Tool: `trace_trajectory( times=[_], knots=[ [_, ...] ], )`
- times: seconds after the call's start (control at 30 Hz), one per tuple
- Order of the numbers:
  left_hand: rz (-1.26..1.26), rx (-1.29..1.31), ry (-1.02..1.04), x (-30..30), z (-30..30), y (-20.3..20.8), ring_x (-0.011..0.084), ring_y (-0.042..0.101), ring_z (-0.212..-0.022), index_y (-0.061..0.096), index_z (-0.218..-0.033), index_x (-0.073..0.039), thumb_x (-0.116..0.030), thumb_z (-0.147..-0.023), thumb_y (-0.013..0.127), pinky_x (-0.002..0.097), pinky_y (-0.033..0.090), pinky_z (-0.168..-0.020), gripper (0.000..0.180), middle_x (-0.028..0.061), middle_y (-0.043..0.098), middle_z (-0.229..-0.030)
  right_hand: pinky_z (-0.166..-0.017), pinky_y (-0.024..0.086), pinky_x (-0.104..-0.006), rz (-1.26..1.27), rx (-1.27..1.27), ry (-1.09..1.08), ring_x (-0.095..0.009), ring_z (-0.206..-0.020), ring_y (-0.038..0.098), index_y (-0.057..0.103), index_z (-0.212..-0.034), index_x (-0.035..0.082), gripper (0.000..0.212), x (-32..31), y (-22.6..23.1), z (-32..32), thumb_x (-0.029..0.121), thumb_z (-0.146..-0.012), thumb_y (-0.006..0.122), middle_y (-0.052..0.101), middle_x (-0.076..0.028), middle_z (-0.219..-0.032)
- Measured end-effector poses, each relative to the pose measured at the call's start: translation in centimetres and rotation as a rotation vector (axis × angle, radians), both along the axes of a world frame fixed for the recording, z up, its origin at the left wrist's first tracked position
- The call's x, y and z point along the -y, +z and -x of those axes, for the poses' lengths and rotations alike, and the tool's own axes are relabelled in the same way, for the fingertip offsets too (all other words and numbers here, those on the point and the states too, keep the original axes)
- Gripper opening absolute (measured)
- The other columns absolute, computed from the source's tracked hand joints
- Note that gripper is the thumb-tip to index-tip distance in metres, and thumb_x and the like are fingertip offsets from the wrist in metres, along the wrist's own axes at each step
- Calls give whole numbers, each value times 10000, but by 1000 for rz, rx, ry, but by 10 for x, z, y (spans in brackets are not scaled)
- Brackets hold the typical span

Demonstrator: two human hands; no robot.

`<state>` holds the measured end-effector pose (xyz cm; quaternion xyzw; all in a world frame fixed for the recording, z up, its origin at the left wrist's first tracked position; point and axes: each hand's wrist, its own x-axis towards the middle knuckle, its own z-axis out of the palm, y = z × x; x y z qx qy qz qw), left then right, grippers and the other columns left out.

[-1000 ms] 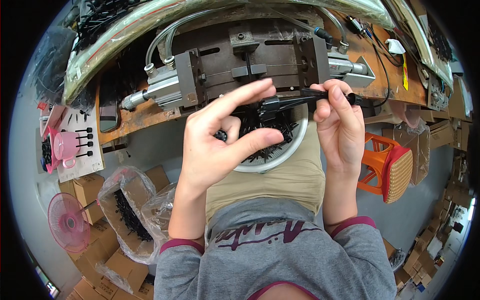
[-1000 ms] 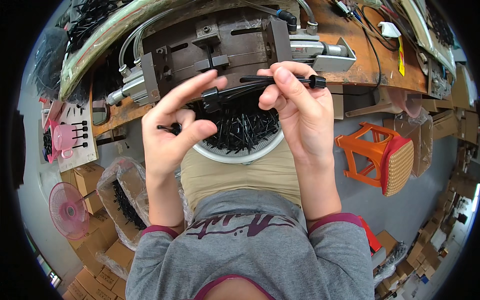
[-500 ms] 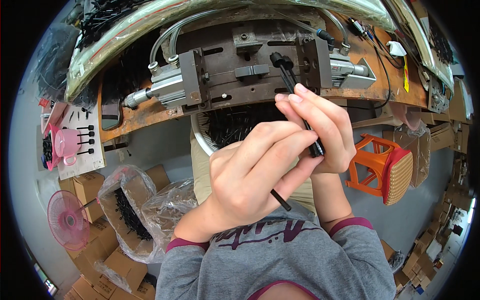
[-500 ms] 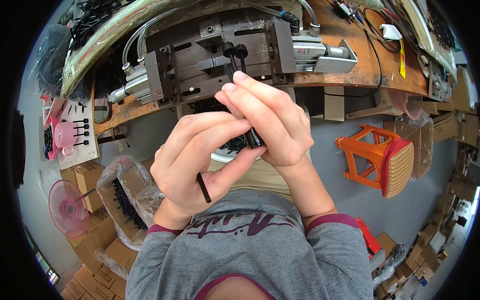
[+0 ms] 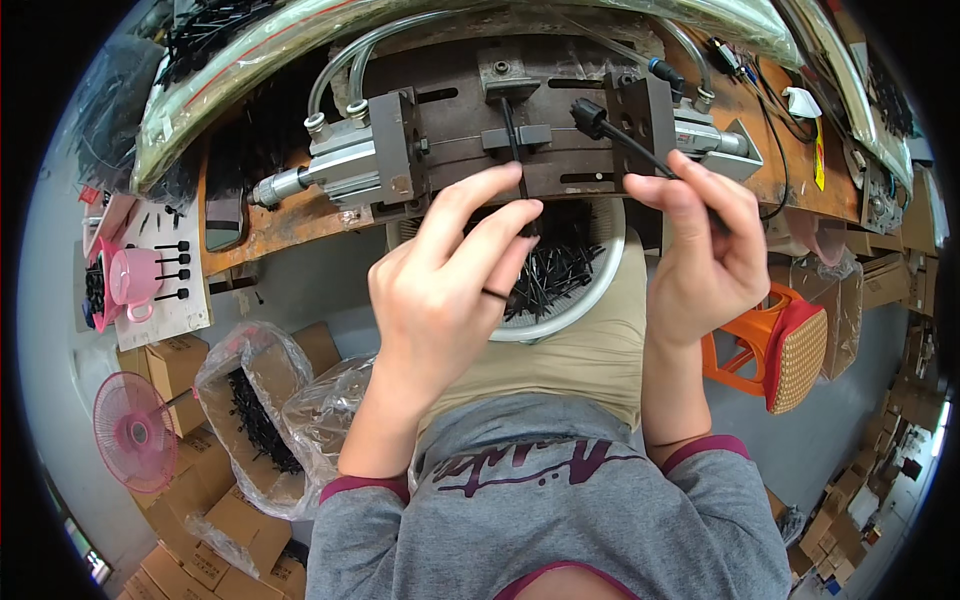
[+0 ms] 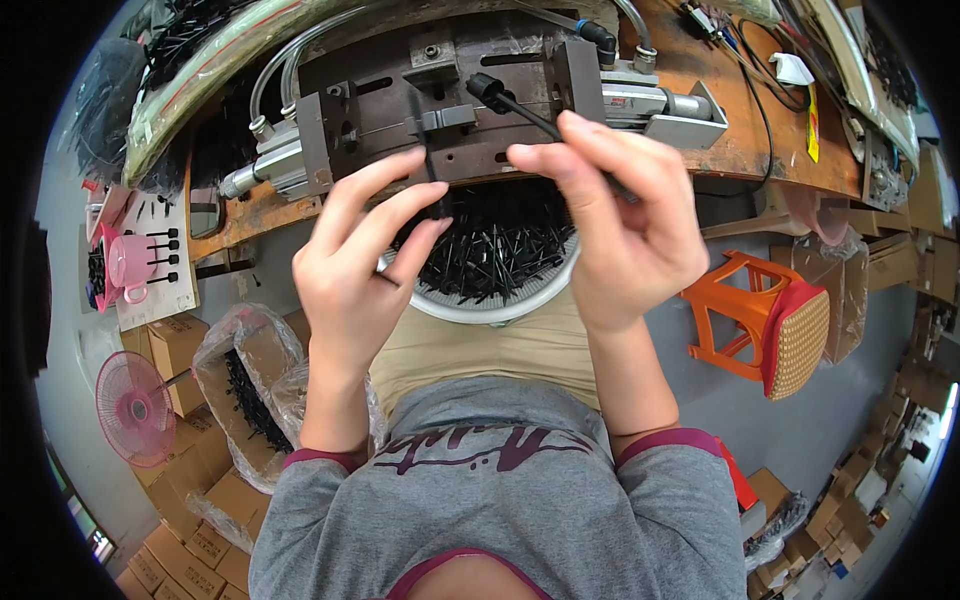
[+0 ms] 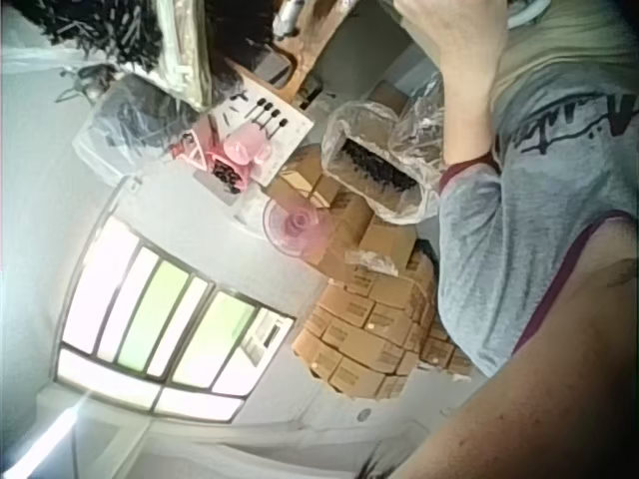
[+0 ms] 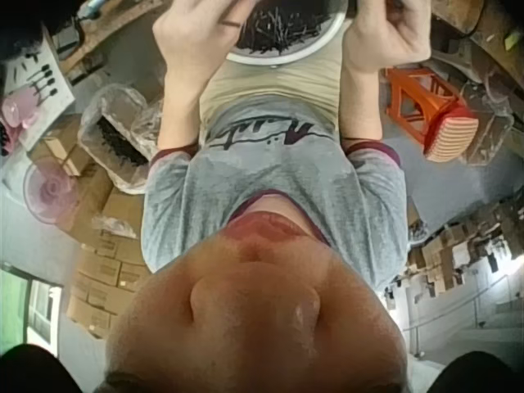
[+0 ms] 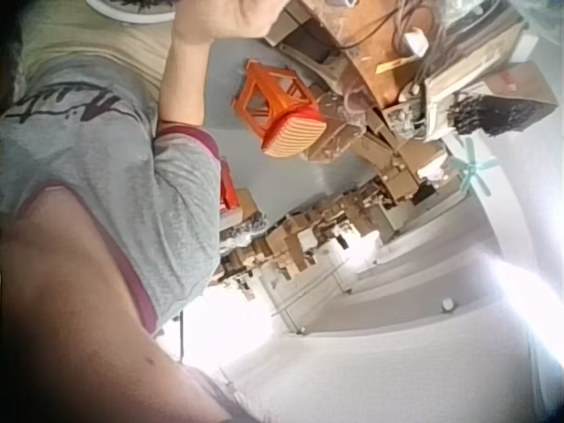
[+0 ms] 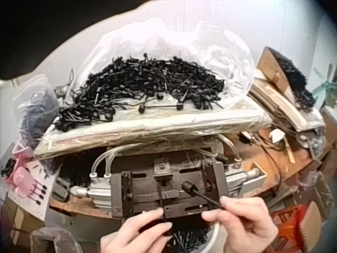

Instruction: Manually assembling small black plastic components into a pneumatic assembly machine at a factory workbench.

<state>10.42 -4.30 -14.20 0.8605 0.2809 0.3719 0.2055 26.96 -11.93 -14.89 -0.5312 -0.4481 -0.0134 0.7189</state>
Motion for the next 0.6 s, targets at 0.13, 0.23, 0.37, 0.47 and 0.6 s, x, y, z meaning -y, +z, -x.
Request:
trace_trajectory(
  times=[0.13, 0.23, 0.37, 0.47, 0.6],
  knots=[
    [-136, -221, 20, -6, -6, -18, 184, 694, -749, 702, -918, -84, -92, -706, 764, 267, 526, -578, 221, 7, 673, -1170, -714, 591, -303, -67, -425, 218, -248, -746, 710, 620, -1051, -88, 174, 5, 6, -7, -21, -891, 623, 686, -203, -909],
    [-180, -234, 30, -10, -11, -19, 184, 676, -639, 699, -920, -82, -103, -719, 753, 267, 516, -543, 209, -1, 674, -1170, -710, 595, -311, -29, -551, 292, -245, -741, 708, 614, -1074, -86, 200, 11, 8, -12, 11, -899, 625, 686, -223, -932],
    [-171, -267, 11, -16, -16, -13, 190, 669, -616, 698, -920, -77, -97, -713, 756, 273, 514, -533, 216, 11, 674, -1169, -675, 587, -299, 57, -686, 375, -225, -718, 700, 612, -1088, -81, 214, 15, 6, -21, 31, -907, 623, 686, -222, -947],
    [-170, -263, 13, -16, -16, -13, 202, 673, -629, 697, -930, -81, -89, -711, 754, 281, 519, -537, 226, 8, 673, -1172, -652, 578, -287, 97, -757, 422, -203, -690, 690, 622, -1079, -72, 209, 14, 3, -24, 46, -908, 627, 687, -214, -952],
    [-115, -245, -13, -17, -16, -12, 222, 681, -666, 697, -936, -92, -69, -708, 746, 290, 529, -552, 234, 5, 668, -1178, -642, 571, -277, 128, -832, 472, -185, -670, 682, 632, -1064, -67, 201, 12, 4, -27, 59, -908, 632, 688, -205, -946]
  ],
)
